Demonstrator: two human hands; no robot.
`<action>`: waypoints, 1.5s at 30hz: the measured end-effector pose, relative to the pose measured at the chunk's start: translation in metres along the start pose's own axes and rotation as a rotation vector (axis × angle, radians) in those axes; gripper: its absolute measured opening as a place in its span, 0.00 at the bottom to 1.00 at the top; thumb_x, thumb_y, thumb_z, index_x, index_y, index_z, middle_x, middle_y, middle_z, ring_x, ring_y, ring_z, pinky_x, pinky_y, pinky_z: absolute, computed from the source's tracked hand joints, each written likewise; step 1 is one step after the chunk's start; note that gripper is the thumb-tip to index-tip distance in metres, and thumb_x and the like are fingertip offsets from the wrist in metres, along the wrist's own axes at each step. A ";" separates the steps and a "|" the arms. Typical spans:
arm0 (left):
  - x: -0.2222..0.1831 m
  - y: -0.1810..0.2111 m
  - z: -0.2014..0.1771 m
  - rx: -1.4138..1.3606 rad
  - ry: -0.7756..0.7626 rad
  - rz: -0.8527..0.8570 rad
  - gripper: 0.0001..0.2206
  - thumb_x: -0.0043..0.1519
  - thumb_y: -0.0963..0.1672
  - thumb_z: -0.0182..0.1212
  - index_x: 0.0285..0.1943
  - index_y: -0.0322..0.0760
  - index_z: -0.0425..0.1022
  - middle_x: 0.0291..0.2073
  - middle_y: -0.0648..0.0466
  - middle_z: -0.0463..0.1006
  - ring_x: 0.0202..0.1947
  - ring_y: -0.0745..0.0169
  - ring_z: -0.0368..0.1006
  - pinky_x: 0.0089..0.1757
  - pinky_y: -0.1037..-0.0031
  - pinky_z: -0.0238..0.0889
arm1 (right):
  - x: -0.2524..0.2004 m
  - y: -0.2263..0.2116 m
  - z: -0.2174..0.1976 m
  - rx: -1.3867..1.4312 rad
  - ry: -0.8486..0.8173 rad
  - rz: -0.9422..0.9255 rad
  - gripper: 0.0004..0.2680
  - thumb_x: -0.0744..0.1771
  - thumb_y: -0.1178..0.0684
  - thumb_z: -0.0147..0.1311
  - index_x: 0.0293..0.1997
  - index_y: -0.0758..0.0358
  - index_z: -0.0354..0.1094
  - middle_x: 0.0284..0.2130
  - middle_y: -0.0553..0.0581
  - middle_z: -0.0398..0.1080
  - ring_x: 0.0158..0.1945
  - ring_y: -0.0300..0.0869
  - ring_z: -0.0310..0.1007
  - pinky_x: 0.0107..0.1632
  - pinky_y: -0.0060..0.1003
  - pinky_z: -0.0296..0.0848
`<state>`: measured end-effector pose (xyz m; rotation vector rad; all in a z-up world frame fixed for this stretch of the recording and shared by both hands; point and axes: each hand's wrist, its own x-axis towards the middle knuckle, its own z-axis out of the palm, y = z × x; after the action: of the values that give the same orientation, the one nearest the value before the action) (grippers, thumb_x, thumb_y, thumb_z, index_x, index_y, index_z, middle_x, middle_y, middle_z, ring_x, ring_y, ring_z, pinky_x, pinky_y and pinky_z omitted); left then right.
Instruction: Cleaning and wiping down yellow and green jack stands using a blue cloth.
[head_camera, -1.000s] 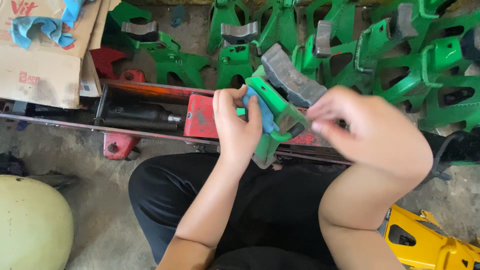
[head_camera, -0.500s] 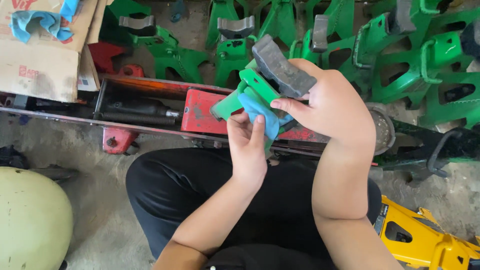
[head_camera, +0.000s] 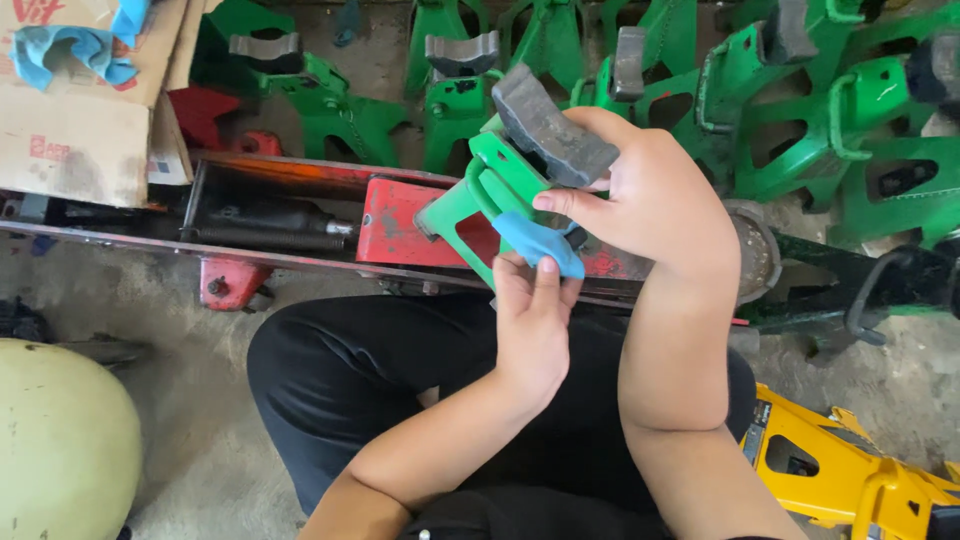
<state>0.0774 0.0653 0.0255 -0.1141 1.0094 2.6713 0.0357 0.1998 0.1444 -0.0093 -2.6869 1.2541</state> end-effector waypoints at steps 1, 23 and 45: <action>-0.001 0.001 0.001 0.012 0.003 -0.029 0.10 0.70 0.40 0.49 0.58 0.38 0.58 0.52 0.55 0.70 0.49 0.70 0.71 0.53 0.70 0.70 | 0.000 0.003 0.001 0.043 0.002 -0.037 0.24 0.60 0.50 0.72 0.60 0.66 0.67 0.34 0.60 0.79 0.36 0.44 0.82 0.39 0.35 0.77; 0.012 -0.004 -0.028 0.284 -0.143 -0.159 0.10 0.69 0.38 0.55 0.57 0.30 0.72 0.48 0.50 0.80 0.44 0.65 0.79 0.42 0.72 0.77 | 0.003 0.006 -0.006 0.120 -0.091 0.013 0.24 0.61 0.51 0.70 0.61 0.64 0.66 0.33 0.60 0.79 0.35 0.42 0.83 0.38 0.34 0.77; 0.033 -0.022 -0.043 0.060 -0.280 -0.109 0.12 0.68 0.40 0.58 0.59 0.34 0.69 0.43 0.56 0.75 0.38 0.68 0.71 0.40 0.72 0.67 | 0.004 0.012 -0.006 0.033 -0.084 0.001 0.23 0.61 0.50 0.70 0.60 0.63 0.66 0.29 0.61 0.77 0.32 0.45 0.82 0.35 0.36 0.75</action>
<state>0.0516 0.0604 -0.0270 0.2057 0.9621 2.4683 0.0320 0.2121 0.1399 0.0466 -2.7363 1.3270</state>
